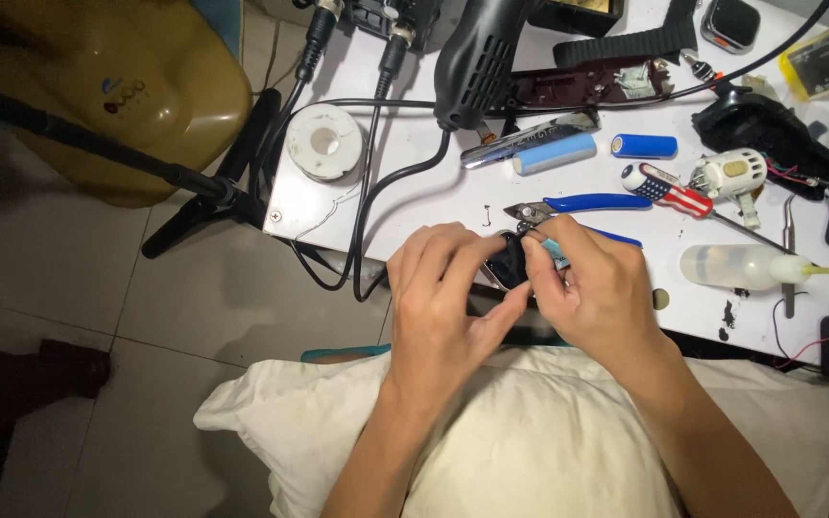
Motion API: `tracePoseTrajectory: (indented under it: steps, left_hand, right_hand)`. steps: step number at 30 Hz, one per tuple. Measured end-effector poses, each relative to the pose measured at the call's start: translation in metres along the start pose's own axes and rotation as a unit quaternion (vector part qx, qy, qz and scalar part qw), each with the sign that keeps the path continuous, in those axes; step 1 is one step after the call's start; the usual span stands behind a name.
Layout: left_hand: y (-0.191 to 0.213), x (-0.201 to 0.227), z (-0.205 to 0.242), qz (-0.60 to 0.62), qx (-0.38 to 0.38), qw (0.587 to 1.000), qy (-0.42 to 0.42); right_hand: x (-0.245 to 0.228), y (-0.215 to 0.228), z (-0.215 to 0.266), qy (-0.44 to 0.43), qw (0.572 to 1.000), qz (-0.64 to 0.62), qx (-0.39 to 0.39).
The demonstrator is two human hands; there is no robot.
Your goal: The person uses a blue prying tool to carefully pry open the back casing of a smartwatch. They then select a screwdriver from a case and use it to unscrew internal components, eventually separating the back cover to reveal the internal circuitry.
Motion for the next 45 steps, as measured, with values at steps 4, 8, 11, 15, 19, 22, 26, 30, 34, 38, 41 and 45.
tracePoseTrajectory:
  steps: [4,8,11,15,19,22,26,30,34,38,41,45]
  left_hand:
    - [-0.004,-0.003,0.001,-0.006,0.033,0.999,-0.028]
    - [-0.006,-0.005,0.003,-0.009,0.043,0.998,-0.033]
    - [-0.006,-0.006,0.004,-0.006,0.043,0.998,-0.036]
    - [-0.003,-0.004,0.000,-0.005,0.038,0.998,-0.045]
    - [-0.003,-0.005,-0.001,0.000,0.033,0.998,-0.046]
    - [-0.003,-0.006,-0.001,0.004,0.032,0.999,-0.038]
    - [-0.003,-0.007,-0.002,0.000,0.029,0.999,-0.023]
    - [-0.002,-0.009,-0.003,0.006,0.030,0.999,-0.027]
    - [0.000,-0.008,-0.003,0.008,0.033,0.999,-0.021]
    - [0.000,-0.009,0.000,0.008,0.027,0.999,-0.022]
    - [-0.001,-0.008,-0.001,0.008,0.029,0.999,-0.023]
    - [-0.001,-0.008,0.000,0.011,0.033,0.999,-0.024]
  right_hand:
    - [0.001,0.006,-0.006,-0.013,1.000,-0.005,-0.024]
    - [0.001,0.009,-0.012,-0.043,0.995,-0.019,-0.083]
    - [0.007,0.005,-0.007,-0.048,0.996,-0.021,-0.075]
    - [0.006,0.007,-0.006,-0.070,0.996,-0.040,-0.046]
    - [0.008,0.008,-0.006,-0.066,0.995,-0.046,-0.050]
    - [0.010,0.005,-0.003,-0.049,0.998,-0.027,-0.037]
    - [0.012,0.001,0.002,-0.038,0.999,-0.006,-0.019]
    - [0.009,0.005,-0.005,-0.052,0.996,0.005,-0.071]
    - [0.007,0.009,-0.011,-0.040,0.995,0.021,-0.091]
    - [0.006,0.009,-0.017,-0.047,0.991,0.023,-0.124]
    - [0.005,0.011,-0.022,-0.023,0.990,0.041,-0.132]
    - [0.000,0.013,-0.024,0.022,0.982,0.094,-0.159]
Point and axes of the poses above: each hand's wrist, its own z-axis away from the middle knuckle, its own y-axis out of the back of the hand, x = y × z, the point moved 5 cm from there along -z, towards the middle knuckle, and after that the axes turned 1 degree about -x, right-handed, at the moved point
